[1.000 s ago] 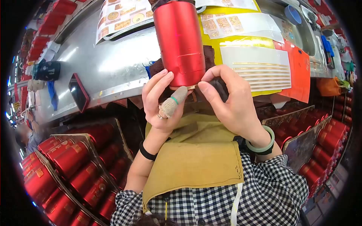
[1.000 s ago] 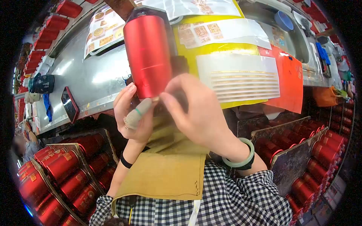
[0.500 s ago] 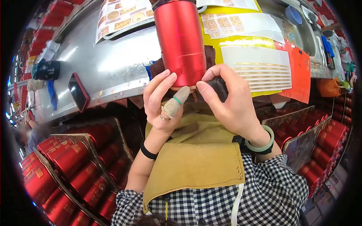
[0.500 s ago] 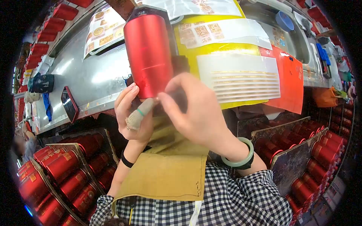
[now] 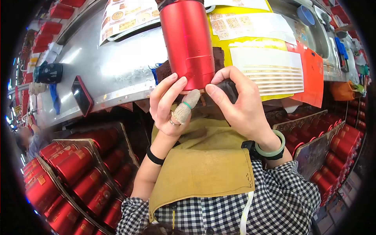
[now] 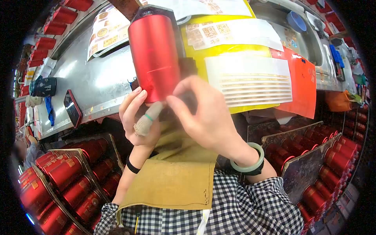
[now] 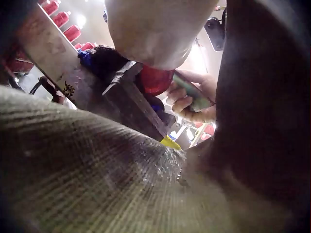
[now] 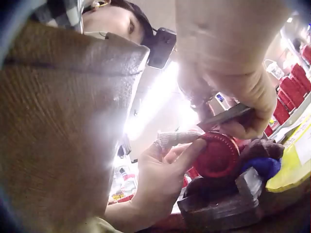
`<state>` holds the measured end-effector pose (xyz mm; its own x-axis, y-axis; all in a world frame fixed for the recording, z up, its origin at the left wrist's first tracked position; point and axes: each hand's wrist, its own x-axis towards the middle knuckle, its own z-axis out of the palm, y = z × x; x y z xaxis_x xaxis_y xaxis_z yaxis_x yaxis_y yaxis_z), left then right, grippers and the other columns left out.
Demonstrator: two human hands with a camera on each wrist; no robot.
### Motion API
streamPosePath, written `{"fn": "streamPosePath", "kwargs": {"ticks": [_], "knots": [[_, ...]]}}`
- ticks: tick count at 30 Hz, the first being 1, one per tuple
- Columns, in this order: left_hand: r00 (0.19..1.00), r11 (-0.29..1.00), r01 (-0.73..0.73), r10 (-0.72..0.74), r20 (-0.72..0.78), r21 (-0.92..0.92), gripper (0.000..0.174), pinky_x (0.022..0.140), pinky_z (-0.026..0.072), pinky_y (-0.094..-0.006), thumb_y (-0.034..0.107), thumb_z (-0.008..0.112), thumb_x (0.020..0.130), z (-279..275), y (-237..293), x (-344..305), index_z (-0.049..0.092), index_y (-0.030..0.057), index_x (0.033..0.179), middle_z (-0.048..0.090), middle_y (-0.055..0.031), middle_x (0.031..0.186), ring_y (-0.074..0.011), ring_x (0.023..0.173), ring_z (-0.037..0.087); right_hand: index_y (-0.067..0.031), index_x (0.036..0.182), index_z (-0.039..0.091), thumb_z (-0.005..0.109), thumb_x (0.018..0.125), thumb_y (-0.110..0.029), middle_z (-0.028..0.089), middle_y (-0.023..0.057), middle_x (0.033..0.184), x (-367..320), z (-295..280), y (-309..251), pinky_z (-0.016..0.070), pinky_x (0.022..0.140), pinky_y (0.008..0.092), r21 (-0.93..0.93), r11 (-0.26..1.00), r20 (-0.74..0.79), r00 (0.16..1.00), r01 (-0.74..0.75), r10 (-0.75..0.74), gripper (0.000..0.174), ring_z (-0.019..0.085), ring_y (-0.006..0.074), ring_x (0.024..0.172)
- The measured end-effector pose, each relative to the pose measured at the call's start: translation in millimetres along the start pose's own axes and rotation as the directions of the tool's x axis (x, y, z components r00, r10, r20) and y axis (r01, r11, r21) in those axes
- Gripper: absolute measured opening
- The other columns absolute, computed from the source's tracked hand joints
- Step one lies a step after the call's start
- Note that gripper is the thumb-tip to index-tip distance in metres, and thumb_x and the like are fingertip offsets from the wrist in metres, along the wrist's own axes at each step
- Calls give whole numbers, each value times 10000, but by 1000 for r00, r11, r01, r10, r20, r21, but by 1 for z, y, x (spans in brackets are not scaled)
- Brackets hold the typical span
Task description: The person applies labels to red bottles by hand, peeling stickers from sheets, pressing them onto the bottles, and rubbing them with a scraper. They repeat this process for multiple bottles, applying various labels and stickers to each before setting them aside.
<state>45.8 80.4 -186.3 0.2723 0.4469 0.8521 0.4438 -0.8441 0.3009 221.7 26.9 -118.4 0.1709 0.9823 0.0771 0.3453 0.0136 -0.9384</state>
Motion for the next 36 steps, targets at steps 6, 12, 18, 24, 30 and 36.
{"fn": "streamPosePath", "kwargs": {"ticks": [6, 12, 18, 24, 30, 36], "knots": [[1000, 1000, -12, 12, 11, -3, 292, 780, 678, -330, -9, 807, 842, 1, 0, 1, 708, 96, 1095, 711, -147, 1234, -362, 1156, 670, 14, 1008, 644, 703, 965, -118, 706, 162, 923, 0, -3, 0, 540, 770, 373, 46, 996, 23, 997, -78, 77, 151, 709, 300, 850], [998, 997, -40, 37, 51, 70, 307, 797, 639, -358, 13, 817, 827, -2, 3, 4, 746, 146, 1094, 713, -129, 1227, -341, 1139, 673, 16, 1024, 651, 674, 989, -131, 705, 166, 929, 0, -6, 0, 533, 810, 377, 56, 995, -10, 997, -79, 80, 152, 698, 300, 880], [999, 988, -50, 46, 29, 143, 344, 797, 613, -359, 42, 828, 789, 7, 6, 5, 782, 224, 1078, 675, -88, 1273, -311, 1103, 662, 17, 1084, 648, 657, 989, -107, 703, 153, 960, -4, -19, 7, 521, 821, 360, 52, 997, -60, 996, -65, 68, 156, 681, 263, 883], [987, 943, -107, 62, 148, 315, 329, 781, 586, -369, 135, 896, 698, 9, 24, 18, 818, 250, 996, 658, -92, 1298, -329, 1132, 603, -9, 1224, 661, 670, 910, 103, 726, 118, 1007, -9, -21, 24, 553, 850, 336, 142, 987, -271, 962, 70, -29, 334, 722, 232, 940], [975, 976, 218, -219, 31, 20, 418, 965, 504, -400, 39, 885, 716, 6, 21, 9, 778, 6, 1119, 646, -113, 1305, -332, 1186, 598, -29, 981, 764, 707, 779, 114, 754, 97, 982, -7, -31, 17, 559, 833, 362, -316, 827, -175, 828, 465, -533, 254, 700, 276, 916], [974, 987, 88, -114, 198, 136, 570, 1051, 494, -402, 19, 825, 821, -4, 17, 33, 644, -26, 1360, 619, -141, 1358, -284, 1229, 613, -74, 974, 757, 716, 716, -81, 735, 37, 1020, -10, -10, 13, 539, 853, 386, -363, 686, -31, 728, 630, -685, 262, 673, 255, 969]]}}
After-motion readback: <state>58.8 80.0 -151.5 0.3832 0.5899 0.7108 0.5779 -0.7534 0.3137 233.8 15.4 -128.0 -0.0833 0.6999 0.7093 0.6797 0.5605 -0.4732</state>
